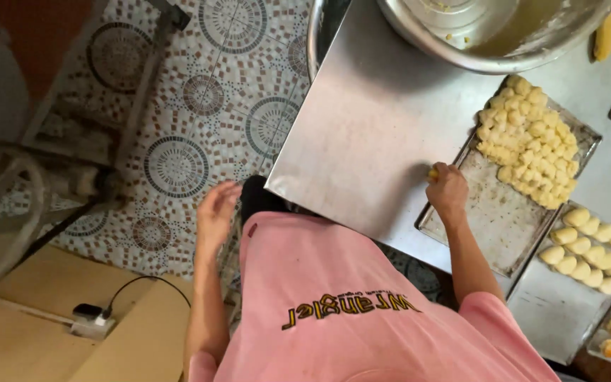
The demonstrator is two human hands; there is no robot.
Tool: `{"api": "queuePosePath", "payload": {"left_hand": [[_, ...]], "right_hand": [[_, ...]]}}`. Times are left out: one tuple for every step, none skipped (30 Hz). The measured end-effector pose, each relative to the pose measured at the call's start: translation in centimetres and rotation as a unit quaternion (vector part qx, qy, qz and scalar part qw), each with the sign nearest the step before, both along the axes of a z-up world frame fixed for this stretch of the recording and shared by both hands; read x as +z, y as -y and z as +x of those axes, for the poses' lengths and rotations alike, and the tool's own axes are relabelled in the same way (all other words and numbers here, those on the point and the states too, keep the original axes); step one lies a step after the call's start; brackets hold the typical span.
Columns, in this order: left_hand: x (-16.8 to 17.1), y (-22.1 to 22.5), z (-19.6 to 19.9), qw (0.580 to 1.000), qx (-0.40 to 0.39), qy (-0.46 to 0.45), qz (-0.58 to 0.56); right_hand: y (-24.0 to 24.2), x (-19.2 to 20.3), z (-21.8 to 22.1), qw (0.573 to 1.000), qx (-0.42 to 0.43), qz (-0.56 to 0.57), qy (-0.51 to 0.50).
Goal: A person portions and shapes dough into small pastries on a bakery production table.
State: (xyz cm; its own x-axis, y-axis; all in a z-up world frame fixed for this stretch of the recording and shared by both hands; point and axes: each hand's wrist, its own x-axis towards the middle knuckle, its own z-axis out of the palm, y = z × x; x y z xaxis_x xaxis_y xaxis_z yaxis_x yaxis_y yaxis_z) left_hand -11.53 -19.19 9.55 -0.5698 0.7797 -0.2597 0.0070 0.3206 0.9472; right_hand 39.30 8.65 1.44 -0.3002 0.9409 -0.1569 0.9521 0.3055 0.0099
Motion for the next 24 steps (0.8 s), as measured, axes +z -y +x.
{"api": "queuePosePath", "payload": {"left_hand": [[-0.8, 1.2, -0.4, 0.999, 0.009, 0.029, -0.026], [-1.7, 2.1, -0.9, 0.997, 0.018, 0.057, -0.052], [-2.5, 2.1, -2.2, 0.997, 0.001, 0.055, -0.047], [-3.5, 1.9, -3.6, 0.997, -0.001, 0.060, -0.053], [-4.1, 2.8, -5.0, 0.995, -0.011, 0.071, -0.072], [-4.9, 3.3, -6.5, 0.993, -0.035, 0.074, -0.080], [-6.4, 2.0, -8.4, 0.992, -0.056, 0.062, -0.099], [-7.7, 0.7, -10.6, 0.989, -0.076, 0.048, -0.116], [-10.1, -1.5, -12.9, 0.990, -0.095, 0.037, -0.098], [-12.6, -3.8, -15.4, 0.987, -0.129, 0.036, -0.089], [-14.0, -2.7, -17.4, 0.980, -0.163, 0.045, -0.106], [-13.7, -3.4, -21.1, 0.976, -0.183, 0.043, -0.113], [-14.1, -5.4, -23.6, 0.966, -0.206, 0.038, -0.148], [-14.5, -7.5, -25.9, 0.956, -0.228, 0.032, -0.184], [-12.6, -9.3, -28.6, 0.951, -0.243, 0.032, -0.189], [-11.0, -11.1, -31.0, 0.953, -0.246, -0.011, -0.177], [-8.5, -11.4, -33.8, 0.948, -0.259, -0.055, -0.177], [-6.2, -12.8, -36.1, 0.938, -0.283, -0.056, -0.194], [-4.9, -15.7, -37.5, 0.947, -0.278, -0.085, -0.137], [-3.2, -18.5, -39.1, 0.953, -0.272, -0.113, -0.079], [-4.7, -21.2, -40.5, 0.955, -0.270, -0.116, -0.044], [-6.0, -24.0, -41.8, 0.956, -0.261, -0.133, -0.030], [-5.9, -22.5, -44.2, 0.952, -0.261, -0.148, -0.055], [-5.2, -23.8, -43.9, 0.950, -0.268, -0.149, -0.058]], "right_hand": [[0.7, 1.4, -1.1, 0.998, -0.030, 0.001, -0.051], [1.1, 2.7, -2.3, 0.993, -0.060, 0.003, -0.101], [1.2, 5.0, -5.7, 0.992, -0.076, 0.010, -0.102], [1.0, 7.2, -9.1, 0.978, -0.111, -0.016, -0.179], [2.5, 9.7, -12.0, 0.955, -0.154, -0.048, -0.248], [4.1, 9.2, -14.2, 0.952, -0.180, -0.047, -0.244], [4.0, 8.6, -16.9, 0.937, -0.147, -0.025, -0.317], [3.8, 8.1, -19.7, 0.915, -0.110, 0.001, -0.387], [3.1, 8.7, -22.9, 0.910, -0.120, 0.026, -0.396], [2.4, 9.2, -26.3, 0.896, -0.120, 0.037, -0.426], [4.6, 10.3, -29.3, 0.885, -0.131, 0.026, -0.446], [5.1, 11.0, -32.3, 0.882, -0.152, 0.030, -0.445], [4.3, 11.8, -34.5, 0.879, -0.133, 0.025, -0.458], [3.5, 12.5, -36.6, 0.875, -0.113, 0.021, -0.469], [3.2, 12.9, -38.0, 0.875, -0.129, 0.023, -0.467], [3.1, 13.1, -39.1, 0.879, -0.108, 0.025, -0.464], [5.0, 13.6, -40.3, 0.880, -0.101, 0.020, -0.463], [6.0, 14.1, -41.5, 0.877, -0.132, 0.014, -0.462], [4.8, 14.2, -42.4, 0.877, -0.130, 0.022, -0.463], [3.8, 14.6, -43.3, 0.876, -0.128, 0.030, -0.464], [2.5, 14.2, -43.6, 0.877, -0.114, 0.063, -0.462], [1.3, 13.7, -43.9, 0.878, -0.125, 0.069, -0.457], [4.0, 13.6, -44.9, 0.875, -0.160, 0.042, -0.456], [3.1, 15.2, -45.8, 0.873, -0.168, 0.041, -0.456]]}}
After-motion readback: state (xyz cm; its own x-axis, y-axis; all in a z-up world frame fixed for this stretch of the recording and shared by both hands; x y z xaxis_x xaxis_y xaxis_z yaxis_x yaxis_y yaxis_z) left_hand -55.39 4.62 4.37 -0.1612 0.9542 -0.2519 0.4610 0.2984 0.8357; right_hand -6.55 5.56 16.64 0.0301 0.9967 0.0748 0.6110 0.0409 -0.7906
